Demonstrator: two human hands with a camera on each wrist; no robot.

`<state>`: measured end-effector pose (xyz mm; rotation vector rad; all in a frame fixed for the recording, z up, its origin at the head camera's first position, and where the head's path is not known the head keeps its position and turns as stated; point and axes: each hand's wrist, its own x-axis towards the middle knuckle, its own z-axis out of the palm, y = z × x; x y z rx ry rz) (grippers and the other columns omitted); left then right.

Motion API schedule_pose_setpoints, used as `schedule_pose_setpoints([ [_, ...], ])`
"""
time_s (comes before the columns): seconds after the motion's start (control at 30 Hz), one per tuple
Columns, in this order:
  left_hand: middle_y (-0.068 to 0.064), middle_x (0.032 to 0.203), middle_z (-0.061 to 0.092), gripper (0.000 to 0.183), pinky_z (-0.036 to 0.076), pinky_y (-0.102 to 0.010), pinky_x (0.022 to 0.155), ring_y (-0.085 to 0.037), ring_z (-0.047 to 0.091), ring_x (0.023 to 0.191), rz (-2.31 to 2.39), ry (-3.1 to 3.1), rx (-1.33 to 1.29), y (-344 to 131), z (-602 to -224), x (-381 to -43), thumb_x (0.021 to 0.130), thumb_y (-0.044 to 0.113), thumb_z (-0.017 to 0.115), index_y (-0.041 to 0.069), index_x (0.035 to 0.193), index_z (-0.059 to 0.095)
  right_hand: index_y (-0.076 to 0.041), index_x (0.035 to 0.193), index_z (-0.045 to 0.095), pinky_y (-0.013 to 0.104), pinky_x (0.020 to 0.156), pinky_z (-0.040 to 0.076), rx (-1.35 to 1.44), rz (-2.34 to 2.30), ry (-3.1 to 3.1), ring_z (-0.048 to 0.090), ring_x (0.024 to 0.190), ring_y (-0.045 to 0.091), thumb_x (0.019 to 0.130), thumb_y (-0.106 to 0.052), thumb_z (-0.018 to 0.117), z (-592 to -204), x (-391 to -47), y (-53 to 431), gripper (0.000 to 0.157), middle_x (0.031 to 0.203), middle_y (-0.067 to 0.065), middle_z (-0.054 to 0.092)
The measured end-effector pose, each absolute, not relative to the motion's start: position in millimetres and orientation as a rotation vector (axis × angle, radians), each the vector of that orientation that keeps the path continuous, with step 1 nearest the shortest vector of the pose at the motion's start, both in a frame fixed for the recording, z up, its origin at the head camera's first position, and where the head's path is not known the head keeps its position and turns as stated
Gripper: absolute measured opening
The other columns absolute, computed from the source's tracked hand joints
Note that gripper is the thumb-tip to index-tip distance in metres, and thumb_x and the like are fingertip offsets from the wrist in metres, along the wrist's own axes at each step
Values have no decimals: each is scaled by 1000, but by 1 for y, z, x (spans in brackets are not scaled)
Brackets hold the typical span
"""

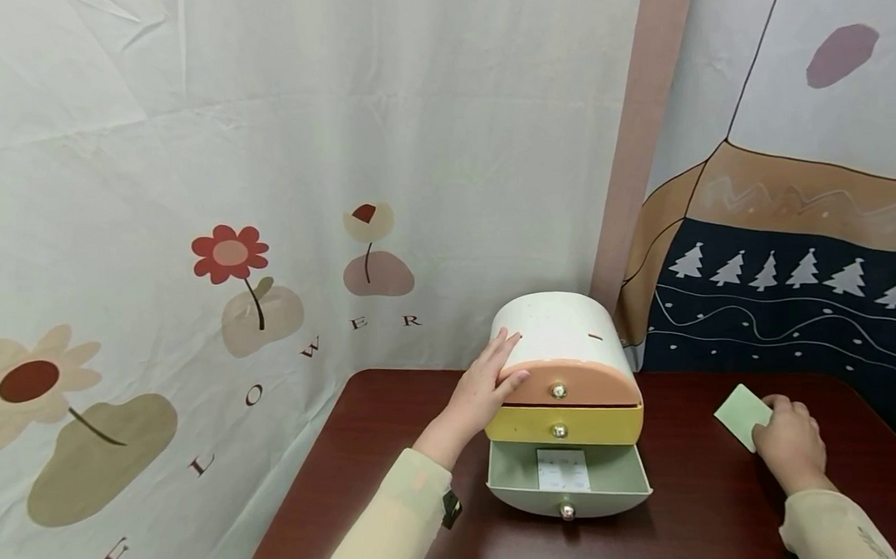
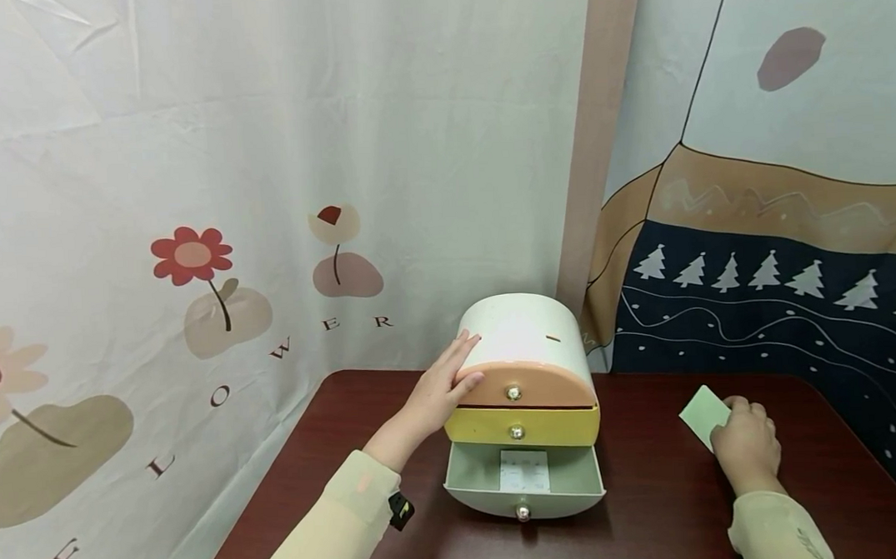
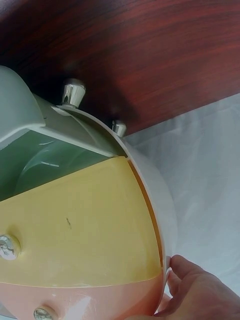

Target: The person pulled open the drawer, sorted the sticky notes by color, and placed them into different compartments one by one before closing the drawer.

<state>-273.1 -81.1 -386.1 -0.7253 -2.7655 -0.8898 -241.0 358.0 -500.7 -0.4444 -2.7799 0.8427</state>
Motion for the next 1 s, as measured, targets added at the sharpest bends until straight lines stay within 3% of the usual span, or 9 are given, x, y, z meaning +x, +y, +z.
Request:
schedule_pose_setpoints([
  [0.6, 7, 160, 10, 65, 30, -53, 109, -23, 25, 143, -889, -2774, -719, -81, -387, -274, 92, 60, 39, 39, 150, 18, 9, 118, 47, 51, 64, 40, -297, 819, -2744, 50, 83, 42, 82, -2, 45, -501, -239, 347, 38, 108, 33, 46],
  [1.0, 9, 159, 10, 65, 30, -53, 110, -23, 25, 143, -879, -2781, -712, -81, -387, -275, 92, 61, 39, 41, 150, 17, 8, 114, 52, 54, 63, 45, -167, 722, -2759, 55, 83, 43, 83, 1, 51, -500, -234, 337, 32, 104, 32, 50],
])
